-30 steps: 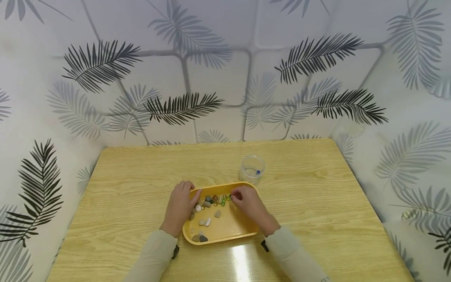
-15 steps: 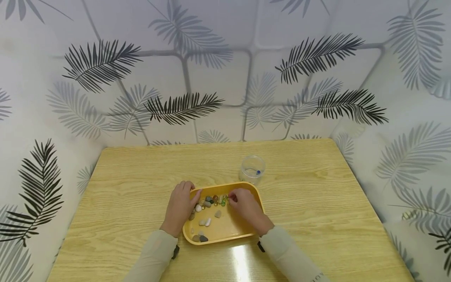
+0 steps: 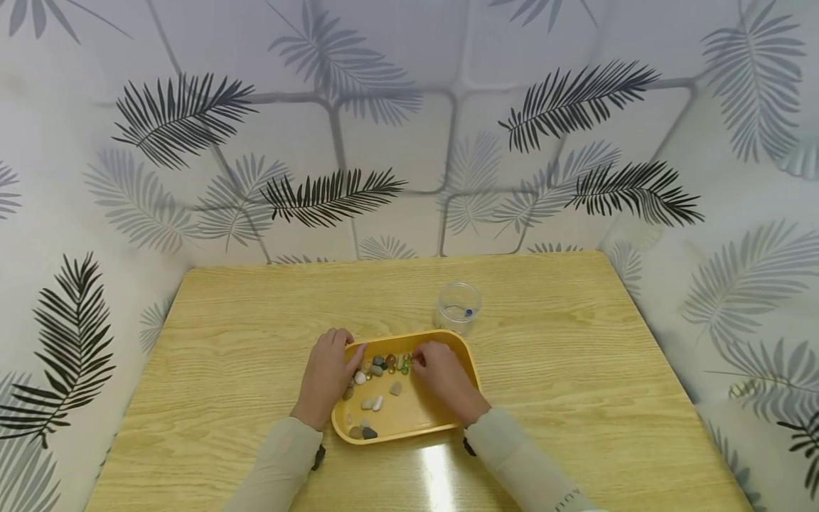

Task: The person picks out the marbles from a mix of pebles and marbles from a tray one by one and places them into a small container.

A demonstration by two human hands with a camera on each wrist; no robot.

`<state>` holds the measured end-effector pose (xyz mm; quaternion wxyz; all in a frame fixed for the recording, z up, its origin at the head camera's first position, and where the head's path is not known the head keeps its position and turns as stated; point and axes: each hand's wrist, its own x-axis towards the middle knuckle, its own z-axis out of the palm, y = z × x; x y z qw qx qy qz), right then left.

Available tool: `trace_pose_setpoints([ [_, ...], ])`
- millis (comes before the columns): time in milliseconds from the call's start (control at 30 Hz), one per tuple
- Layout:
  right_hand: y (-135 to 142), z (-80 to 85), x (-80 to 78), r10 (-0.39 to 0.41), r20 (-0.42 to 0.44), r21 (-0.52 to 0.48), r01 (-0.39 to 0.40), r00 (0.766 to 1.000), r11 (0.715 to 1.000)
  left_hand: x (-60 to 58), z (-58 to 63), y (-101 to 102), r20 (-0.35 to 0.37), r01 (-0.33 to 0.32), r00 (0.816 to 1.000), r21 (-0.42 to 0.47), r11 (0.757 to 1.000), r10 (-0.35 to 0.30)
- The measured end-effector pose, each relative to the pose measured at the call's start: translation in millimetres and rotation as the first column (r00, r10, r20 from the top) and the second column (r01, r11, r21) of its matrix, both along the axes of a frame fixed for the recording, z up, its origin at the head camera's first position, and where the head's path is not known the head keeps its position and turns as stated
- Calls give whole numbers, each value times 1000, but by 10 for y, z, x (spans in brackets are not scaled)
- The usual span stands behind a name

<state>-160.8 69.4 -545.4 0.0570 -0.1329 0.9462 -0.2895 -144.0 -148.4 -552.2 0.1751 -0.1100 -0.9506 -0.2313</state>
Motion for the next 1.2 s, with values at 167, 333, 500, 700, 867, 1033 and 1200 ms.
trace_pose_setpoints([
  [167,-15,-23,-7,-10,-7,29,10,1000,1000,-9,-6,-3,-4,3,1000,1,1000,-3],
  [333,-21,-37,-3,-5,-23,36,6,1000,999,-9,-10,-4,-9,2,1000,-5,1000,-2],
  [500,-28,-61,14,1,-49,42,1,999,999,2,-12,1,-12,-6,1000,-4,1000,6],
  [700,-42,-83,20,8,-61,58,-4,998,998,8,-19,1,-40,-6,999,-9,1000,6],
  [867,-43,-95,10,18,-75,69,-13,997,998,2,-19,-3,-30,-8,1000,-13,1000,7],
  [1033,-24,-102,5,14,-71,48,-10,997,999,-3,-17,-2,-8,-12,1000,-16,1000,12],
  [1200,-12,-78,10,5,-63,20,-3,998,1000,-9,-27,-4,-21,-12,1000,-19,1000,12],
])
